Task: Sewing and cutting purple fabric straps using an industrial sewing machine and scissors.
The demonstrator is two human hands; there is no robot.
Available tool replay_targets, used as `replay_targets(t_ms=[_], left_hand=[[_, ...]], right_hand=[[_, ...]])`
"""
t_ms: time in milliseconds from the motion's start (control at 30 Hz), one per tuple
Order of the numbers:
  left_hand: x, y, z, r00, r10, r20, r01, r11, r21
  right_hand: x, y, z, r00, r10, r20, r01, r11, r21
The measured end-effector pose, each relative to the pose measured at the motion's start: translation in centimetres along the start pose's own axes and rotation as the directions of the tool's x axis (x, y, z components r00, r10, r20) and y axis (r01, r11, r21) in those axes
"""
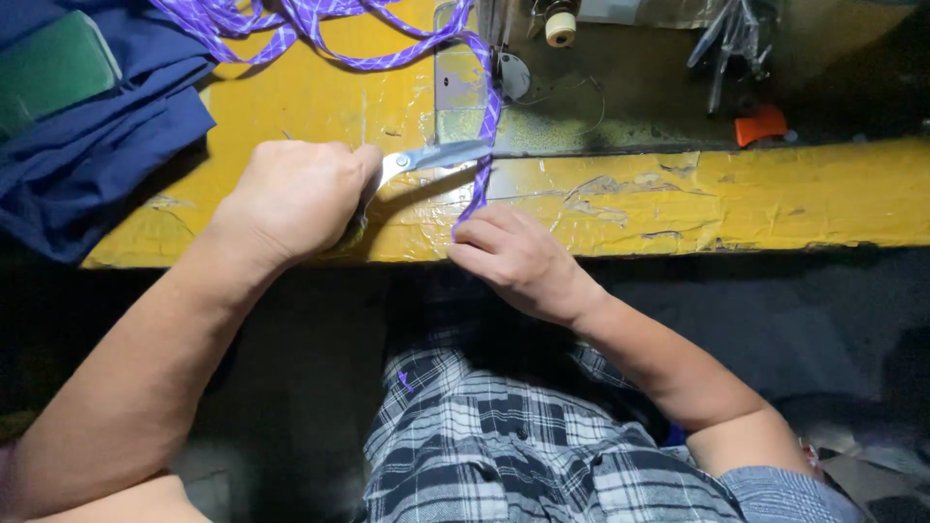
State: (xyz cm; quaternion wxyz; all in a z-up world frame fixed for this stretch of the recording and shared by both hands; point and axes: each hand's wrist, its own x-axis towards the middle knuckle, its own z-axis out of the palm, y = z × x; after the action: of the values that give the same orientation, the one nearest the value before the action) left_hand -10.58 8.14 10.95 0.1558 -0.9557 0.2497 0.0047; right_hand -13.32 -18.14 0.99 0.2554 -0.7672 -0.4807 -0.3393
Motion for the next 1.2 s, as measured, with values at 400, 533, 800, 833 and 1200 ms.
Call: replay_targets(t_ms=[400, 533, 800, 833, 1200], left_hand=[[-2.3, -1.5, -1.9, 0.995, -0.077, 0.064, 0.079, 0.996, -0.028], [-3.1, -2.8, -0.8, 0.976, -0.122, 0.182, 0.138, 0.987, -0.079], [-4.1, -2.2, -1.4, 0.945, -0.132, 0.299, 0.187, 0.968, -0.165], [-4.5, -2.0, -2.3, 0.951, -0.113, 0.289, 0.182, 0.957, -0.224], [-3.0, 1.6, 3.1, 0.986, -0.065, -0.153, 0.084, 0.989, 0.125]], right_hand=[[1.7, 2.9, -1.0, 0.979, 0.077, 0.189, -0.11, 0.979, 0.169], [1.7, 8.4, -2.0, 0.946, 0.179, 0.269, -0.199, 0.979, 0.047], [4.6, 11.6, 1.1, 0.937, -0.088, 0.339, 0.044, 0.99, 0.136], [4.7, 12.5, 1.6, 0.91, -0.022, 0.414, -0.047, 0.987, 0.154], [10.0, 15.5, 3.3, 0.35, 0.233, 0.907, -0.634, 0.772, 0.047]])
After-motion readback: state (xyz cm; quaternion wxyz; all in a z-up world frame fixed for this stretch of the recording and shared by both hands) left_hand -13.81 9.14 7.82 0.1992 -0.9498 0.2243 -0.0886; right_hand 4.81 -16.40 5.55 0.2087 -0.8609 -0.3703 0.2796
